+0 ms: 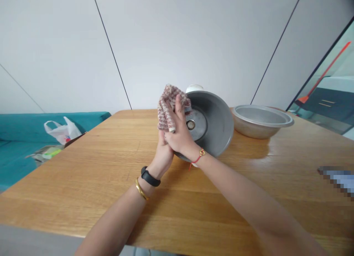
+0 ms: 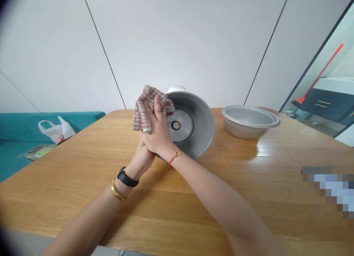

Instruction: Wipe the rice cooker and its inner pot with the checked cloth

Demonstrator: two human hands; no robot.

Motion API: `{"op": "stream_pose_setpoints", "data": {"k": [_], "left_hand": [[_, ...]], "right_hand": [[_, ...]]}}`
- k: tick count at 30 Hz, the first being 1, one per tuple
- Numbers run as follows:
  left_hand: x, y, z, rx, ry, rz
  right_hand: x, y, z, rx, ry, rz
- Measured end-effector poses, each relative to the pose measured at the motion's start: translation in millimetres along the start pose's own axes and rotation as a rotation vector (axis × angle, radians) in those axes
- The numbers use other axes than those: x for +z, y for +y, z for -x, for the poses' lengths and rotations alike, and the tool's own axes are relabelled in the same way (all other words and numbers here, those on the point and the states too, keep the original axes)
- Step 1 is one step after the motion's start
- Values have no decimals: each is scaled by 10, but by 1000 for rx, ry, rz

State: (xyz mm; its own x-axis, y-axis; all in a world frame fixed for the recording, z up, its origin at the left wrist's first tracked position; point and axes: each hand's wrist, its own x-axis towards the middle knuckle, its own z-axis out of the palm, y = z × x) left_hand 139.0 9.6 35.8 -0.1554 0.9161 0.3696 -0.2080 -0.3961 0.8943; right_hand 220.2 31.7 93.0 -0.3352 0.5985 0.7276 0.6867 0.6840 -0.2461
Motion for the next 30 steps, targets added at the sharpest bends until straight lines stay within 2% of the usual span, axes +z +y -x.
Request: {"op": "stream_pose_setpoints", "data": {"k": [4, 6, 8, 9, 11, 13, 16, 18, 20, 23, 27, 29, 30], "left_hand": [[61, 61, 79, 47, -18, 145], [89, 87, 93, 31, -19, 159], [98, 102, 90, 10, -11, 146], [93, 107, 82, 3, -6, 141], [67, 111, 60, -20, 11, 142], [29, 110, 39, -40, 30, 149], [-6, 104, 38, -23, 56, 131], [1, 102, 61, -10, 63, 116], [29, 103, 91, -14, 72, 114], [76, 109, 128, -5, 118, 122], [97, 109, 149, 2, 168, 77], [95, 105, 151, -12, 167, 54], [96, 103, 153, -16, 160, 50]], "right_hand": [[93, 320, -272, 272, 263, 14], [162, 359, -343, 398, 383, -42], [236, 307, -354, 429, 434, -116], [271, 266, -337, 396, 415, -159], [325, 201, -267, 274, 290, -238], [343, 199, -165, 139, 83, -261], [292, 300, -17, -24, -254, -166], [218, 373, 39, -96, -389, -73], [114, 414, 39, -173, -423, 48], [-136, 428, -57, -271, -351, 193], [-581, 457, -179, -211, -140, 305], [-694, 500, -140, -186, -126, 431], [-694, 529, -91, -201, -166, 480]]}}
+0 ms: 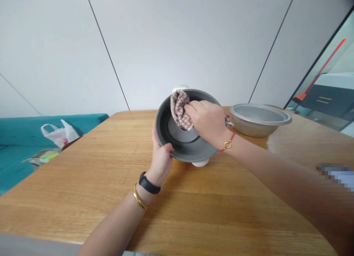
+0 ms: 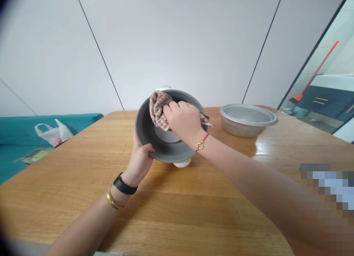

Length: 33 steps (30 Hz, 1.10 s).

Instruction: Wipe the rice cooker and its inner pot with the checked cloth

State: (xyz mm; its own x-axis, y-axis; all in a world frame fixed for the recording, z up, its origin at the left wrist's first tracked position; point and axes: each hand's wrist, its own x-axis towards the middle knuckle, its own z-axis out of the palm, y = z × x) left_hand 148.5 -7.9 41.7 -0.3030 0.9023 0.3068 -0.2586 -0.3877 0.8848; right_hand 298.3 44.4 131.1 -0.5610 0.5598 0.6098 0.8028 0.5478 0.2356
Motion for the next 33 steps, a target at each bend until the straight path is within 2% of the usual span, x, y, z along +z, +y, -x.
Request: {"op": "stream_pose_setpoints", "data": {"k": [2, 5, 7, 10, 13, 16, 18, 20, 23, 29, 31, 33], "left_hand": [[8, -2, 7, 1, -15, 1], [32, 5, 24, 3, -5, 48], [52, 12, 33, 0, 19, 98], [78, 19, 32, 7, 63, 154], [95, 26, 17, 6, 112, 185], [108, 51, -7, -11, 170, 212], [124, 79, -30, -40, 210, 249], [151, 109, -61, -78, 231, 287], [195, 142, -123, -106, 227, 320], [144, 175, -292, -136, 224, 286], [100, 194, -349, -145, 189, 246], [81, 223, -404, -145, 125, 218]], "right_hand": [[140, -10, 116, -149, -133, 14], [451, -47, 217, -375, -313, -98], [600, -37, 178, -399, -346, -159], [656, 28, -4, -384, -343, -183], [579, 91, -172, -291, -302, -151], [440, 84, -205, -51, -284, -66], [327, 28, -150, 116, -359, -24], [216, -53, -60, 202, -467, -18], [98, -168, 65, 161, -573, -65], [-88, -209, 136, -179, -686, -200], [-219, -129, 166, -149, -706, -106], [-353, 17, 204, -30, -643, 41]]}}
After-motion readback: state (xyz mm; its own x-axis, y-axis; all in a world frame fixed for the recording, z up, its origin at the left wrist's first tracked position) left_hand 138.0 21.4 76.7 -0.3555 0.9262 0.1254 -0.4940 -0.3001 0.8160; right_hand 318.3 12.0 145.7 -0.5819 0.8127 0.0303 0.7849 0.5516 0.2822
